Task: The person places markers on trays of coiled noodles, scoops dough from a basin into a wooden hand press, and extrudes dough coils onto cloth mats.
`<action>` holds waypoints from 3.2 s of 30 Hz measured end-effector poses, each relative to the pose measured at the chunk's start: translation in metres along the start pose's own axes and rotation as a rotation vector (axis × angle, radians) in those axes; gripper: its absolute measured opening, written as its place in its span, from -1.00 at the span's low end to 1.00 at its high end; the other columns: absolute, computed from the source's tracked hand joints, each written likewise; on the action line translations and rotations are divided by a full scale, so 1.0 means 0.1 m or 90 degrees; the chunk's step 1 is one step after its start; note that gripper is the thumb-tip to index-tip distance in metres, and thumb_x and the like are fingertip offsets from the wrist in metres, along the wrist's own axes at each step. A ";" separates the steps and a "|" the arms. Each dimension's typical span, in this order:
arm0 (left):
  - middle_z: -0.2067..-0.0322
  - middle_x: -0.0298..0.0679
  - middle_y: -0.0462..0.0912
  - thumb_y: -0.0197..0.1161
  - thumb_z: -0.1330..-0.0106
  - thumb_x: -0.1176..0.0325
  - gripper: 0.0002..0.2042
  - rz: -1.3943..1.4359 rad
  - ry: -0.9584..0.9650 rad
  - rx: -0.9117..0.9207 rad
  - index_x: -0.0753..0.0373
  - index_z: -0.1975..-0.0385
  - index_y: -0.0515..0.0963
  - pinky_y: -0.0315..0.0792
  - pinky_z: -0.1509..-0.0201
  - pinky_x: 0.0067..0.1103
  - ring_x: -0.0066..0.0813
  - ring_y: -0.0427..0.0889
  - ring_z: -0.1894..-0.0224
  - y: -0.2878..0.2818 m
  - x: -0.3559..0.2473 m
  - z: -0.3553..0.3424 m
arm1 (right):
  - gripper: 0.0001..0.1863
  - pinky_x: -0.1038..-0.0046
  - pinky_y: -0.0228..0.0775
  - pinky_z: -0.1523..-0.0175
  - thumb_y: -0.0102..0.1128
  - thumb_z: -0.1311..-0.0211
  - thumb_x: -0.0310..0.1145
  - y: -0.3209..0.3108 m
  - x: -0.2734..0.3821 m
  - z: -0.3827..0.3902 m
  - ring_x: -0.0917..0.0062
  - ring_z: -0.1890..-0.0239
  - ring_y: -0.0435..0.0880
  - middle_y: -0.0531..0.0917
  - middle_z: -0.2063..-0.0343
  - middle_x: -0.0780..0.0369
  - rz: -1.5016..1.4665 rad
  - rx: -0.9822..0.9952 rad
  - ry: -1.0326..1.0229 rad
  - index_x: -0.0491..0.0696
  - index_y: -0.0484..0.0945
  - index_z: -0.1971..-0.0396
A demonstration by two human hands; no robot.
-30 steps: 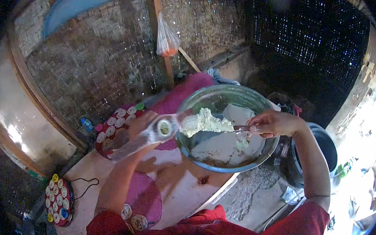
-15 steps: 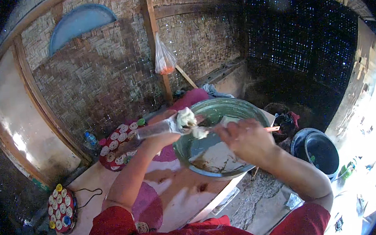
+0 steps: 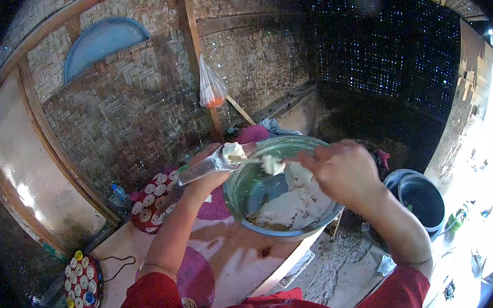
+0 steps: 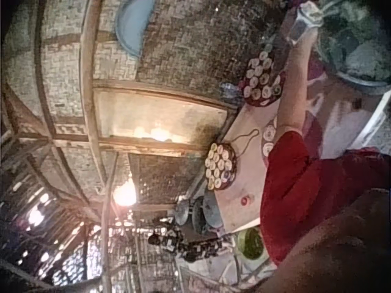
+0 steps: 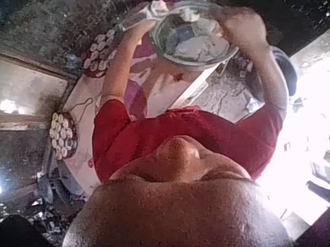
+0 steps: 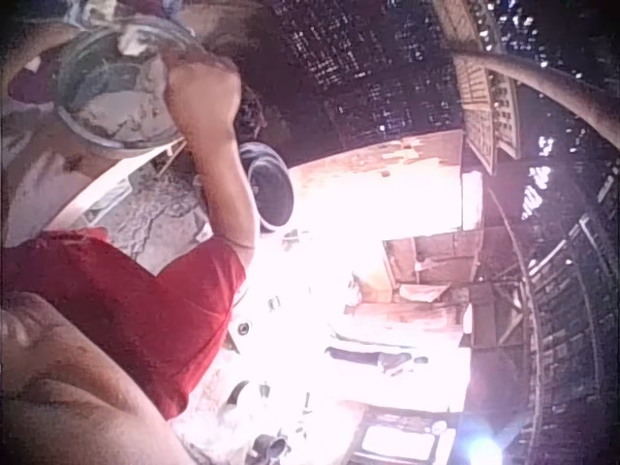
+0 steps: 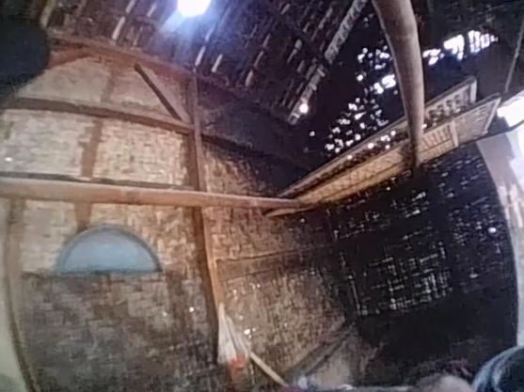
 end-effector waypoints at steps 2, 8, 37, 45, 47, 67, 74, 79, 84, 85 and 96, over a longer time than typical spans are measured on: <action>0.44 -0.24 0.56 0.35 0.04 0.13 -0.73 0.038 0.011 -0.033 0.13 0.44 0.52 0.48 0.35 -0.39 -0.22 0.58 0.39 -0.08 -0.06 -0.01 | -0.64 0.41 0.44 0.33 0.14 0.06 -0.35 -0.14 -0.07 0.00 0.46 0.44 0.62 0.56 0.51 0.31 0.010 -0.008 0.027 0.10 0.51 0.15; 0.45 -0.22 0.54 0.33 0.09 0.20 -0.74 0.156 0.085 -0.073 0.15 0.43 0.49 0.49 0.35 -0.43 -0.22 0.59 0.39 -0.17 -0.51 -0.16 | -0.67 0.41 0.40 0.40 0.18 0.09 -0.24 0.24 0.09 -0.20 0.47 0.54 0.58 0.50 0.60 0.33 0.054 -0.064 -0.069 0.10 0.52 0.21; 0.35 -0.22 0.61 0.17 -0.14 0.03 -0.73 0.100 -0.089 0.061 0.07 0.35 0.57 0.45 0.18 -0.36 -0.22 0.59 0.26 0.02 -0.30 -0.08 | -0.68 0.33 0.46 0.42 0.23 -0.04 -0.28 0.54 -0.25 0.15 0.30 0.55 0.61 0.58 0.59 0.24 -0.306 -0.298 0.259 0.09 0.54 0.15; 0.29 -0.20 0.61 0.17 -0.12 0.06 -0.71 0.190 -0.058 0.052 0.09 0.28 0.55 0.43 0.11 -0.35 -0.16 0.57 0.21 0.04 -0.47 -0.29 | -0.53 0.27 0.40 0.04 -0.12 -0.17 -0.65 1.31 0.61 0.15 0.00 0.07 0.52 0.53 0.14 -0.13 -0.662 -0.326 0.253 -0.08 0.35 -0.12; 0.29 -0.20 0.61 0.15 -0.14 0.08 -0.73 0.162 -0.131 0.044 0.09 0.27 0.55 0.42 0.11 -0.36 -0.17 0.57 0.21 -0.08 -0.38 -0.28 | -0.52 0.29 0.39 0.02 -0.10 -0.16 -0.66 1.32 0.68 0.26 0.01 0.05 0.52 0.54 0.15 -0.11 -0.715 -0.270 0.221 -0.10 0.34 -0.13; 0.21 -0.16 0.61 0.20 -0.15 0.18 -0.71 -0.116 -0.259 -0.072 0.21 0.21 0.55 0.40 0.05 -0.40 -0.25 0.56 0.13 -0.68 0.74 0.47 | -0.53 0.27 0.50 0.32 -0.01 -0.18 -0.40 1.34 0.84 0.20 0.26 0.40 0.64 0.60 0.49 0.11 -0.497 0.060 0.153 0.31 0.41 -0.10; 0.12 -0.15 0.58 0.20 -0.17 0.24 -0.68 -0.099 -0.301 -0.191 0.23 0.11 0.52 0.30 -0.11 -0.39 -0.21 0.50 0.02 -1.66 0.51 1.45 | -0.47 0.33 0.49 0.30 0.03 -0.01 -0.44 1.26 1.29 -0.30 0.35 0.37 0.63 0.52 0.42 0.17 -0.133 0.081 -0.015 0.22 0.45 -0.07; 0.28 -0.17 0.61 0.18 -0.13 0.39 -0.80 -0.227 -0.535 -0.127 0.29 0.27 0.54 0.36 0.04 -0.39 -0.25 0.52 0.15 -2.31 0.71 3.14 | -0.47 0.24 0.49 0.26 -0.02 -0.04 -0.43 0.96 0.72 -0.12 0.35 0.33 0.64 0.58 0.35 0.19 -0.117 0.095 0.151 0.43 0.46 -0.03; 0.39 -0.22 0.53 0.11 -0.17 0.46 -0.91 0.382 -0.544 -0.613 0.31 0.38 0.50 0.43 0.30 -0.47 -0.43 0.49 0.35 -2.58 0.82 3.78 | -0.56 0.21 0.43 0.11 0.05 -0.04 -0.41 1.96 0.44 0.52 0.29 0.17 0.59 0.58 0.30 0.17 0.005 0.313 0.101 0.31 0.53 0.04; 0.39 -0.22 0.53 0.11 -0.17 0.46 -0.91 0.367 -0.555 -0.621 0.31 0.38 0.50 0.43 0.30 -0.47 -0.43 0.49 0.35 -2.61 0.80 3.85 | -0.61 0.22 0.40 0.04 0.09 -0.04 -0.40 1.75 0.59 0.37 0.26 0.12 0.57 0.59 0.28 0.15 0.027 0.187 0.109 0.20 0.55 0.07; 0.52 -0.26 0.52 0.08 -0.20 0.35 -0.82 0.761 -0.578 -0.704 0.29 0.26 0.42 0.51 0.32 -0.44 -0.48 0.54 0.50 -2.77 0.48 3.81 | -0.81 0.24 0.32 -0.02 -0.01 -0.14 -0.48 3.47 2.91 -0.39 0.15 0.11 0.51 0.54 0.22 0.00 -0.614 0.041 0.136 -0.20 0.57 0.33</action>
Point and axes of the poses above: each hand's wrist, its own z-axis away from the middle knuckle, its own y-axis out of the palm, x = y × z, the point moved 4 cm from there along -z, towards the middle knuckle
